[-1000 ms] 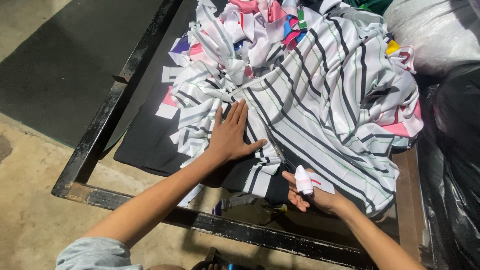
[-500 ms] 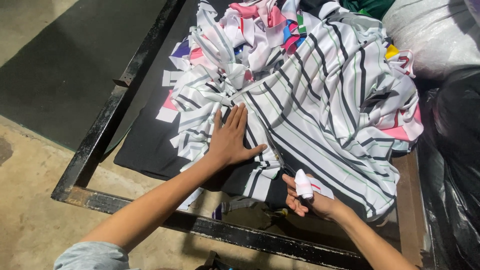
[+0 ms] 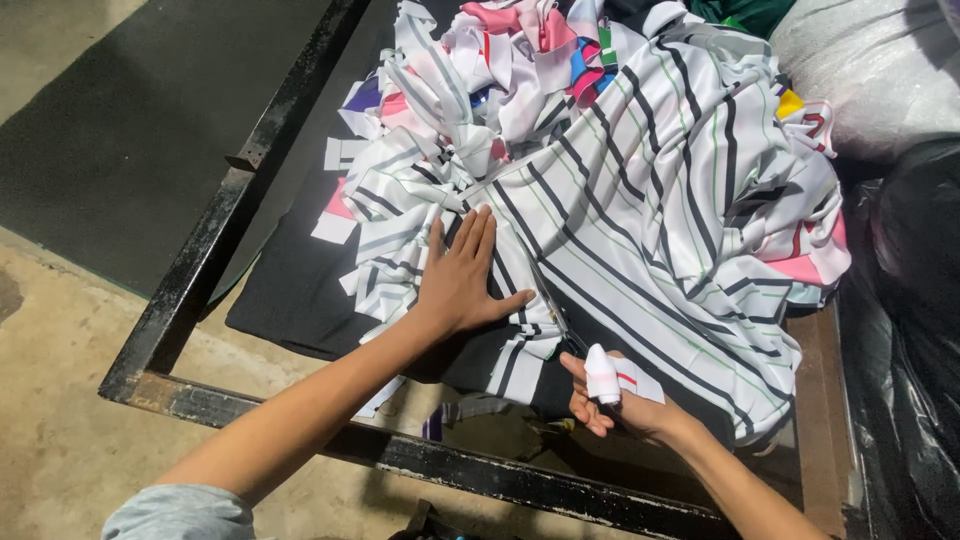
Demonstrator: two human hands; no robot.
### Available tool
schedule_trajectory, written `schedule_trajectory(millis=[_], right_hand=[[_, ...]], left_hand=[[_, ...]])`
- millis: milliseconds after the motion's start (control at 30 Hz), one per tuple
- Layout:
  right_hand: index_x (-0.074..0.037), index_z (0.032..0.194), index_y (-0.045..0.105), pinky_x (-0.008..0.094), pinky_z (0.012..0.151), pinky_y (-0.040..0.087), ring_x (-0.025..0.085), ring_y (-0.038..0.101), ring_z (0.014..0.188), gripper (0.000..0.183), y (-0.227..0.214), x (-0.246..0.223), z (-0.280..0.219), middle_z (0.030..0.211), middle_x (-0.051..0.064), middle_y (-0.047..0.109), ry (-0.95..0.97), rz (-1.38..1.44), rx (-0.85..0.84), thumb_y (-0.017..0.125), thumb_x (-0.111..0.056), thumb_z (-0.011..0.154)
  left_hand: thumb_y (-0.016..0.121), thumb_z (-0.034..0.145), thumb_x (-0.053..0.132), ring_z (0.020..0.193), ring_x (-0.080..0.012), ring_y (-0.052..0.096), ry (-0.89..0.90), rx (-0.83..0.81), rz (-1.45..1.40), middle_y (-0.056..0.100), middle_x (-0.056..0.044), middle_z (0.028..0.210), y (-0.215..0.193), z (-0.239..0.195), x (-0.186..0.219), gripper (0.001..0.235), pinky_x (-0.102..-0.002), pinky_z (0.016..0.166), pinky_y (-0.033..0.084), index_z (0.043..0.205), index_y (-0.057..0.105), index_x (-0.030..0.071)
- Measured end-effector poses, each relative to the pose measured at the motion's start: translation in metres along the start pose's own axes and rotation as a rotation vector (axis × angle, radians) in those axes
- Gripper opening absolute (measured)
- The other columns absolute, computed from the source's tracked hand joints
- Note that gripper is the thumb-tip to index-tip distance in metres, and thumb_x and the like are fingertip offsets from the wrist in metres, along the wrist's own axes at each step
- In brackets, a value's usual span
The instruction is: Cutting through a pile of striped fabric strips using large scissors
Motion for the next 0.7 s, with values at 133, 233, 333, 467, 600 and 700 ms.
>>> schedule_trajectory(millis=[133, 233, 333, 467, 600, 700], right_hand=[[0.006, 0.082, 0.058, 0.031, 0.039, 0.055, 0.035, 0.071, 0.048, 0.020, -0.021, 0.003, 0.021, 0.073, 0.034, 0.070, 0.043, 0.032, -0.168, 0.067, -0.007, 0.094], [0.003, 0.076, 0.056, 0.033, 0.040, 0.056, 0.037, 0.071, 0.050, 0.025, -0.014, 0.004, 0.022, 0.074, 0.035, 0.070, 0.054, 0.050, -0.234, 0.068, -0.009, 0.095], [0.002, 0.070, 0.051, 0.033, 0.034, 0.051, 0.034, 0.066, 0.040, 0.033, -0.006, 0.002, 0.014, 0.065, 0.034, 0.067, -0.022, 0.004, -0.055, 0.066, -0.011, 0.096], [-0.001, 0.065, 0.052, 0.032, 0.032, 0.048, 0.032, 0.064, 0.035, 0.044, -0.001, -0.006, 0.003, 0.060, 0.030, 0.066, 0.013, -0.062, 0.093, 0.066, -0.024, 0.101], [-0.001, 0.067, 0.050, 0.031, 0.033, 0.046, 0.030, 0.063, 0.035, 0.045, 0.002, -0.003, -0.002, 0.058, 0.029, 0.065, 0.028, -0.085, 0.127, 0.067, -0.027, 0.099], [-0.003, 0.068, 0.050, 0.030, 0.033, 0.046, 0.029, 0.063, 0.035, 0.044, 0.006, -0.006, -0.003, 0.058, 0.026, 0.066, 0.053, -0.096, 0.147, 0.069, -0.029, 0.098]], left_hand=[[0.037, 0.083, 0.088, 0.160, -0.0275, 0.013, 0.003, 0.009, 0.001, 0.016, -0.016, 0.173, -0.001, 0.000, 0.000, 0.119, -0.062, 0.125, -0.003, 0.163, 0.020, 0.001], [0.039, 0.084, 0.087, 0.160, -0.0277, 0.014, 0.004, 0.013, -0.004, 0.017, -0.016, 0.172, -0.001, 0.000, 0.000, 0.119, -0.062, 0.124, -0.003, 0.163, 0.021, 0.000], [0.039, 0.083, 0.087, 0.160, -0.0278, 0.013, 0.004, 0.013, -0.012, 0.017, -0.016, 0.172, 0.001, 0.000, -0.001, 0.119, -0.062, 0.124, -0.003, 0.163, 0.021, 0.000], [0.038, 0.082, 0.087, 0.161, -0.0284, 0.012, 0.005, -0.002, -0.020, 0.016, -0.016, 0.173, 0.002, 0.000, -0.002, 0.120, -0.063, 0.124, -0.004, 0.163, 0.019, 0.000], [0.039, 0.082, 0.087, 0.161, -0.0282, 0.014, 0.008, 0.028, -0.010, 0.018, -0.016, 0.172, 0.002, -0.001, -0.002, 0.120, -0.063, 0.125, -0.004, 0.163, 0.021, 0.001], [0.038, 0.082, 0.088, 0.161, -0.0284, 0.014, 0.010, 0.021, -0.004, 0.017, -0.016, 0.173, 0.003, -0.001, -0.002, 0.121, -0.063, 0.125, -0.003, 0.163, 0.021, 0.001]])
Point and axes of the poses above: each hand's wrist, its own z-axis towards the middle knuckle, its own y-axis out of the palm, x = y × z, the point moved 2 cm from there along z, towards the middle knuckle
